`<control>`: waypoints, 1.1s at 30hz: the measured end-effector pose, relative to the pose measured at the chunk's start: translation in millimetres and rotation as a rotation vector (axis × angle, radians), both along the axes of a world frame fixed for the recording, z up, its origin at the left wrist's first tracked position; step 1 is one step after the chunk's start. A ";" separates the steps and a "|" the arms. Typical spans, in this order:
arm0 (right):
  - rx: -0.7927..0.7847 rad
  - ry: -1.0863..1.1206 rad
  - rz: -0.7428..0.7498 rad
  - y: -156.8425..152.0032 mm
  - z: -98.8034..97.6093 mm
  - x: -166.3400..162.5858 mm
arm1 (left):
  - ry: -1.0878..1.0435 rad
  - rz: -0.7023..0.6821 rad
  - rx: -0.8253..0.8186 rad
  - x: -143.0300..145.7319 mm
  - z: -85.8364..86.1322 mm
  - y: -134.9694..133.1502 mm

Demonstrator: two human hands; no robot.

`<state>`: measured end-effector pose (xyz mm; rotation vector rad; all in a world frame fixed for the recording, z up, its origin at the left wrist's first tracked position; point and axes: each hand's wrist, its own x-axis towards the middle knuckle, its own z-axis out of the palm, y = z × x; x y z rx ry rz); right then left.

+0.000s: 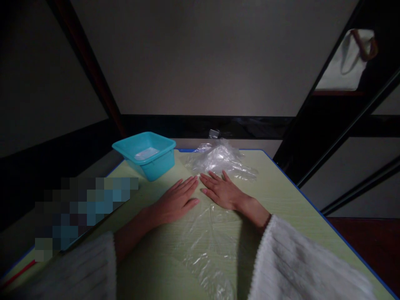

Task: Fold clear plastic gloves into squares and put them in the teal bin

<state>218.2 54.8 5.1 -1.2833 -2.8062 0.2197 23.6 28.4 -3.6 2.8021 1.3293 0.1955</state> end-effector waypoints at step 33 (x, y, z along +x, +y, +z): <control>0.076 -0.004 -0.011 -3.4 0.2 1.2 | -0.012 0.160 0.079 -47.2 2.4 2.5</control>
